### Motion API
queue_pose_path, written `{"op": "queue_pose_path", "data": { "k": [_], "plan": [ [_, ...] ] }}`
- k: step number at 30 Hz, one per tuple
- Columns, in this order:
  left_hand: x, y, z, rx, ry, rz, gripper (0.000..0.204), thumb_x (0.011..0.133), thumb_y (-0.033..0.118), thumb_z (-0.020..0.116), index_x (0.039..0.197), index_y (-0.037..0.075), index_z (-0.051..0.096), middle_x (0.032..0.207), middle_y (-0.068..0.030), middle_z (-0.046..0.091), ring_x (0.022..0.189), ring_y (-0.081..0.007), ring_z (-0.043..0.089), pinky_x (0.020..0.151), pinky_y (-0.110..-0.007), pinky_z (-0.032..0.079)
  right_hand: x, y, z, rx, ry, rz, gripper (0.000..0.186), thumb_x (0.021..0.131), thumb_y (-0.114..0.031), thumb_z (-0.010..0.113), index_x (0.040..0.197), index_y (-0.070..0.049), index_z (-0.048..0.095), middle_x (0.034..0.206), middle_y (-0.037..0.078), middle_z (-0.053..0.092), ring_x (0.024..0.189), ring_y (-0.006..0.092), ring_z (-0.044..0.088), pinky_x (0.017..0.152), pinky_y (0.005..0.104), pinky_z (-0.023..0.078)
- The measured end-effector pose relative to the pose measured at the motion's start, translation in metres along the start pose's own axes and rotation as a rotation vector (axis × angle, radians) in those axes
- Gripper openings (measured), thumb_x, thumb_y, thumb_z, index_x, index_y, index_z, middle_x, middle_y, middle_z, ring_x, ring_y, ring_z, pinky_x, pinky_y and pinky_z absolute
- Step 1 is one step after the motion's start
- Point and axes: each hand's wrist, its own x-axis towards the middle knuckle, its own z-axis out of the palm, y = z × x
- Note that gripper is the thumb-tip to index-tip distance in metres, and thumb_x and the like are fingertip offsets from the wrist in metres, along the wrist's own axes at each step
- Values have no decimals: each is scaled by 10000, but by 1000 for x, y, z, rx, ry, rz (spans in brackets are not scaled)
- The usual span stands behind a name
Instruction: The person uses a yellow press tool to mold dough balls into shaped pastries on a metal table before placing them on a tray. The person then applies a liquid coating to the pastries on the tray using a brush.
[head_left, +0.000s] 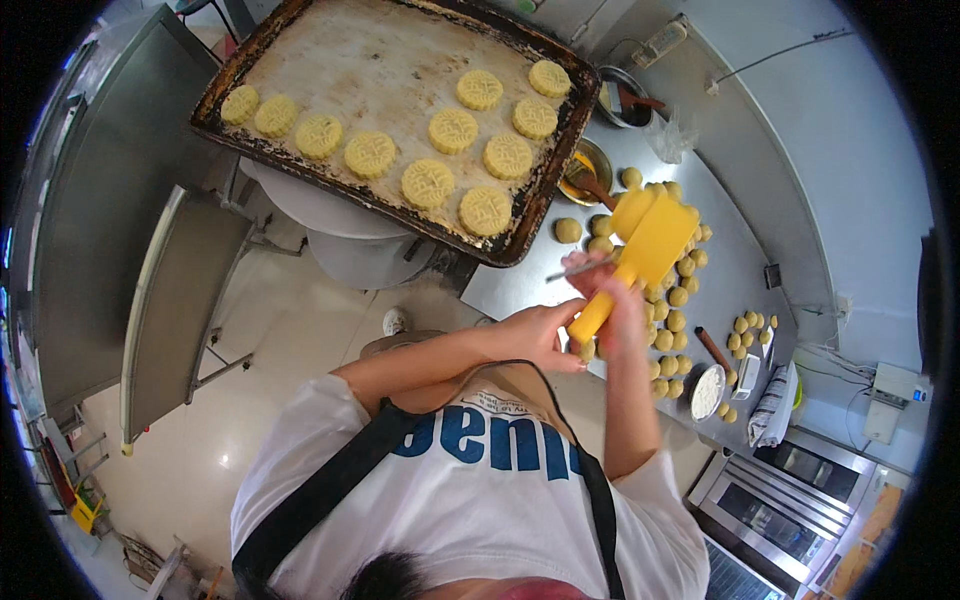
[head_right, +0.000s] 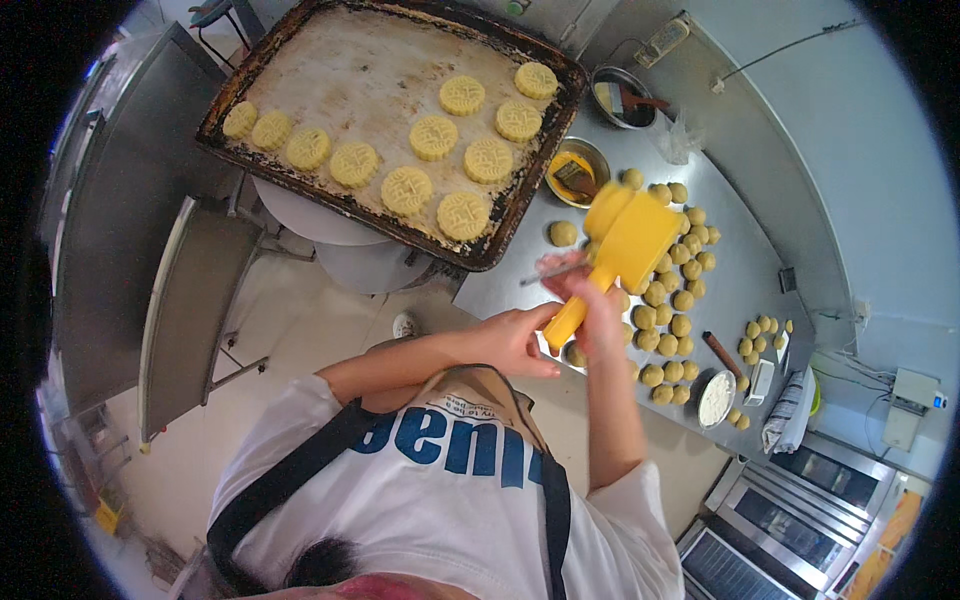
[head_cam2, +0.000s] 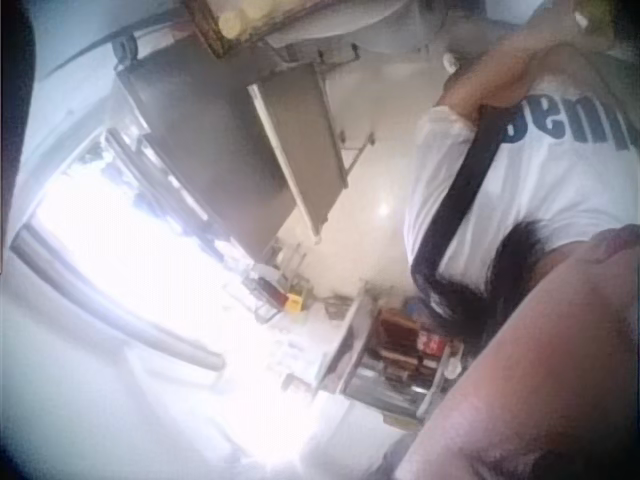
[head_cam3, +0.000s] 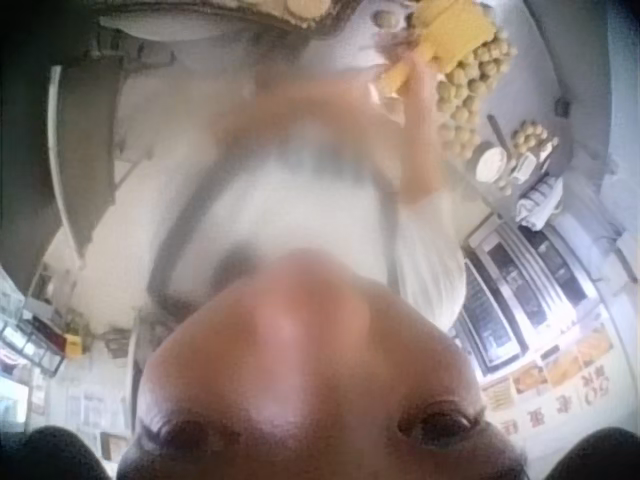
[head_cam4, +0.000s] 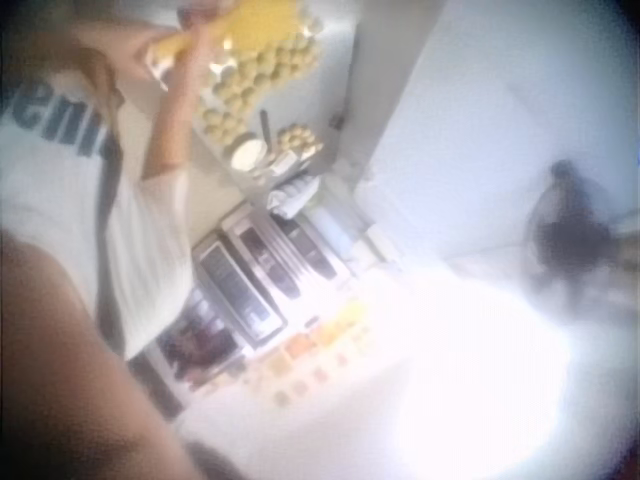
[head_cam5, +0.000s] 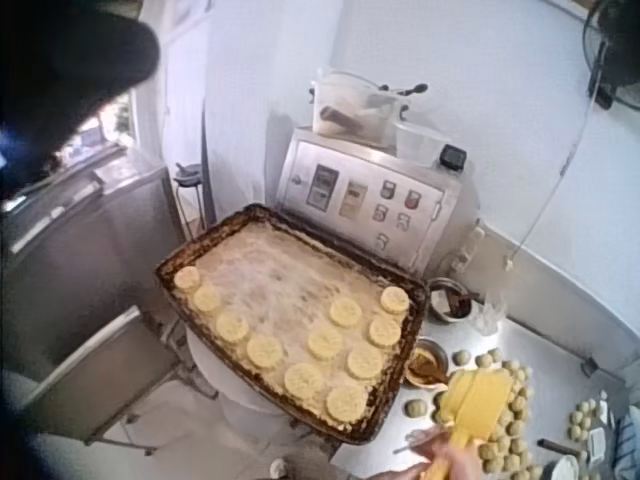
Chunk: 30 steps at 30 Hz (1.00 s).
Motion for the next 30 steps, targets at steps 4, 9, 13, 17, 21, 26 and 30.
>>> {"op": "queue_pose_path", "data": {
  "k": [4, 9, 13, 17, 21, 26, 30],
  "plan": [
    [-33, -33, -22, 15, -16, -158, 419, 860, 188, 675, 1228, 40, 539, 960, -89, 666, 848, -166, 662, 738, -303, 522, 97, -75, 57, -402, -176, 54, 299, 776, -117, 546, 1056, -14, 562, 971, 132, 655, 912, 249, 653, 811, 344, 515],
    [-85, -70, -32, -85, 298, -227, 377, 900, 190, 627, 1241, 53, 543, 994, -82, 648, 879, -143, 626, 791, -288, 505, 238, -73, 125, -729, -264, 78, 153, 788, -149, 574, 766, 2, 579, 696, 114, 623, 581, 201, 609, 554, 328, 499],
    [-103, -87, -39, -132, 394, -281, 373, 931, 199, 595, 1260, 37, 525, 1019, -71, 634, 930, -137, 601, 846, -280, 486, 272, -56, 155, -927, -183, 76, 155, 765, -134, 575, 702, 7, 564, 672, 123, 603, 554, 218, 589, 552, 349, 486],
    [-92, -91, -40, -139, 375, -187, 386, 936, 198, 589, 1273, 28, 509, 1030, -74, 627, 947, -144, 597, 853, -285, 481, 259, -55, 133, -802, -230, -99, 157, 771, -150, 574, 745, 0, 613, 685, 108, 621, 594, 194, 596, 607, 317, 482],
    [-60, -45, -34, -394, 278, -17, 454, 919, 165, 606, 1318, 18, 449, 1076, -86, 598, 941, -160, 609, 829, -295, 490, 102, -73, 101, -486, -235, -169, 366, 761, -210, 582, 1066, -8, 580, 894, 80, 668, 816, 161, 631, 656, 272, 500],
    [-16, -17, -21, -686, -245, -69, 353, 876, 149, 621, 1196, 59, 500, 1005, -66, 599, 915, -155, 623, 700, -277, 514, -2, -16, 13, -380, -596, -63, 470, 851, -237, 667, 1243, -4, 555, 1247, 162, 592, 1205, 276, 524, 1013, 380, 405],
    [-9, -58, 9, -643, -480, -420, 142, 899, 235, 616, 912, 101, 570, 691, 28, 539, 616, -68, 535, 515, -202, 390, -6, 21, -39, -461, -737, 46, 615, 874, -286, 680, 1375, -32, 430, 1379, 137, 486, 1282, 250, 445, 1050, 392, 375]
  ]
}}
